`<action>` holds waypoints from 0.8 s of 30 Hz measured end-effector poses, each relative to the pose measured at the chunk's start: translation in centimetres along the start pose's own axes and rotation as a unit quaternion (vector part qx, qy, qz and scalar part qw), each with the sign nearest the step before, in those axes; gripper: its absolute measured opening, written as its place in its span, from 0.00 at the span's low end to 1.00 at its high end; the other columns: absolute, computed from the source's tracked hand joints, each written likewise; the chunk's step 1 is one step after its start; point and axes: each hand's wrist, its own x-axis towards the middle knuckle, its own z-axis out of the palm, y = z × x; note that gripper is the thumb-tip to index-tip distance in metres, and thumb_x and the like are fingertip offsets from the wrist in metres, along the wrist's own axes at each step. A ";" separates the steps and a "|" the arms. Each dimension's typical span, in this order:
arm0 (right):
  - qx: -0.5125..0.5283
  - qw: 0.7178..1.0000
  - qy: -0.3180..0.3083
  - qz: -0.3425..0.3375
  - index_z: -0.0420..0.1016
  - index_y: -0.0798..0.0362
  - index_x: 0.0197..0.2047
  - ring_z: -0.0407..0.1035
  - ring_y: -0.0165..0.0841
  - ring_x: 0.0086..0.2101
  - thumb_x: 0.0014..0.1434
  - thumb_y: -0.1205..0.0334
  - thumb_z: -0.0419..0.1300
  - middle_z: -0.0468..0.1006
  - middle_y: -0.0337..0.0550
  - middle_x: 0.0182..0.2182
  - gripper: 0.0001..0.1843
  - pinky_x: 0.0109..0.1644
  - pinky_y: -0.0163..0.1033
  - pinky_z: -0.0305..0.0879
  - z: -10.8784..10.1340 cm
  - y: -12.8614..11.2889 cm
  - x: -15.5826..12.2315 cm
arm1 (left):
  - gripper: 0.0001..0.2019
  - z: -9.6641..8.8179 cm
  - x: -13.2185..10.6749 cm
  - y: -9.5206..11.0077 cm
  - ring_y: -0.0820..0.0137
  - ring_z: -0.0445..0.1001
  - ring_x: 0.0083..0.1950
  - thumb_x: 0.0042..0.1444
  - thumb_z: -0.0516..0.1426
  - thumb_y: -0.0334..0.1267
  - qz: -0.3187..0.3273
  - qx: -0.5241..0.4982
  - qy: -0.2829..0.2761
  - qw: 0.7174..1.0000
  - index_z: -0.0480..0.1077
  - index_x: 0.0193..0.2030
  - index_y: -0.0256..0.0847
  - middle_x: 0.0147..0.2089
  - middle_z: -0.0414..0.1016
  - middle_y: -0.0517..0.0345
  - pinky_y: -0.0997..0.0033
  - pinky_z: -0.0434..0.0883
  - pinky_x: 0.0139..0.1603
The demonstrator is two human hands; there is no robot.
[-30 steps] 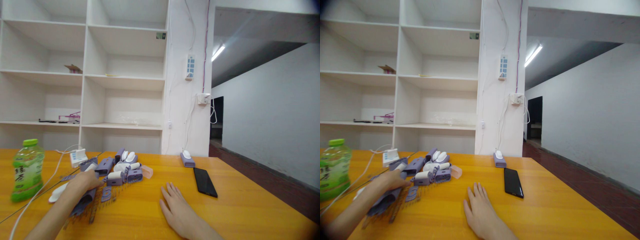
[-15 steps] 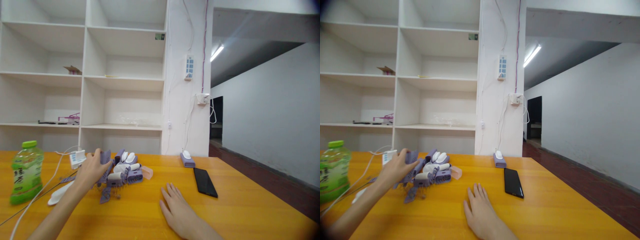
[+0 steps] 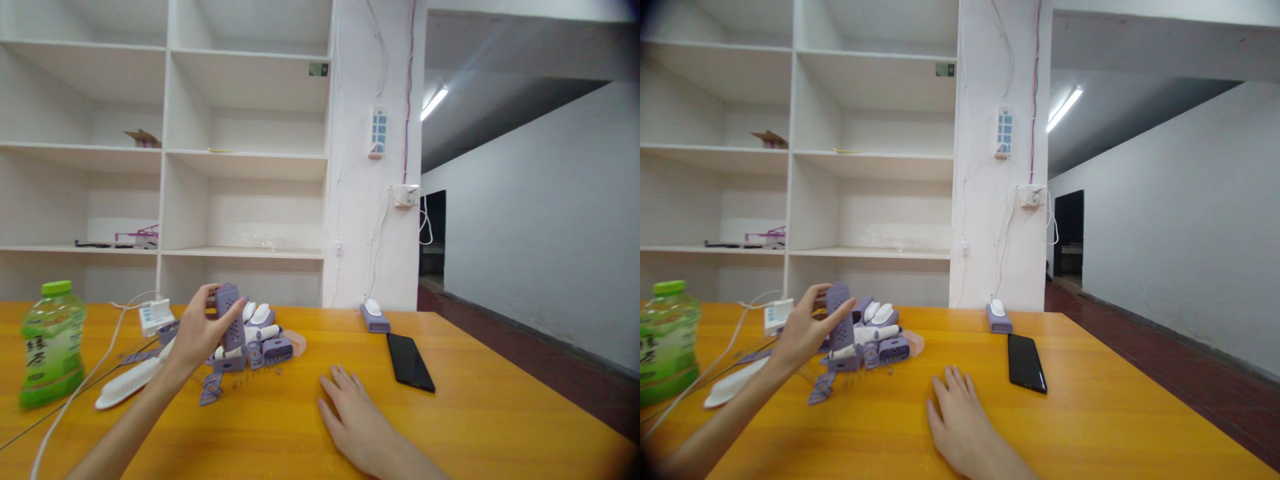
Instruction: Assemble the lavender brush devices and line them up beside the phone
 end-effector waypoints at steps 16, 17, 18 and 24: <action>0.132 0.985 0.058 -0.093 0.78 0.49 0.53 0.64 0.39 0.60 0.66 0.63 0.56 0.70 0.47 0.59 0.15 0.67 0.43 0.57 1.2 -2.3 -0.5 | 0.26 5.3 -4.7 3.6 0.58 0.81 0.43 0.48 0.66 0.58 -0.193 -0.279 -0.095 0.936 0.69 0.46 0.40 0.43 0.80 0.51 0.67 0.77 0.38; 0.141 0.984 0.059 -0.094 0.78 0.49 0.52 0.64 0.38 0.60 0.66 0.65 0.55 0.70 0.47 0.59 0.14 0.67 0.41 0.57 1.3 -2.2 -0.5 | 0.26 5.2 -4.7 3.7 0.59 0.81 0.44 0.49 0.65 0.57 -0.192 -0.278 -0.094 0.937 0.69 0.46 0.40 0.43 0.80 0.51 0.68 0.76 0.38; 0.150 0.982 0.060 -0.093 0.77 0.49 0.52 0.63 0.37 0.60 0.65 0.67 0.56 0.70 0.47 0.59 0.15 0.67 0.40 0.57 1.4 -2.1 -0.4 | 0.25 4.9 -4.6 3.9 0.59 0.80 0.44 0.51 0.65 0.57 -0.187 -0.276 -0.094 0.938 0.68 0.46 0.41 0.43 0.80 0.52 0.69 0.76 0.39; 0.106 0.982 0.148 -0.045 0.75 0.50 0.43 0.67 0.40 0.53 0.56 0.67 0.64 0.72 0.46 0.51 0.10 0.59 0.43 0.62 0.8 -2.7 -0.1 | 0.20 4.4 -5.7 5.9 0.62 0.77 0.46 0.58 0.60 0.54 -0.110 -0.263 -0.110 0.952 0.68 0.49 0.43 0.43 0.78 0.57 0.69 0.74 0.45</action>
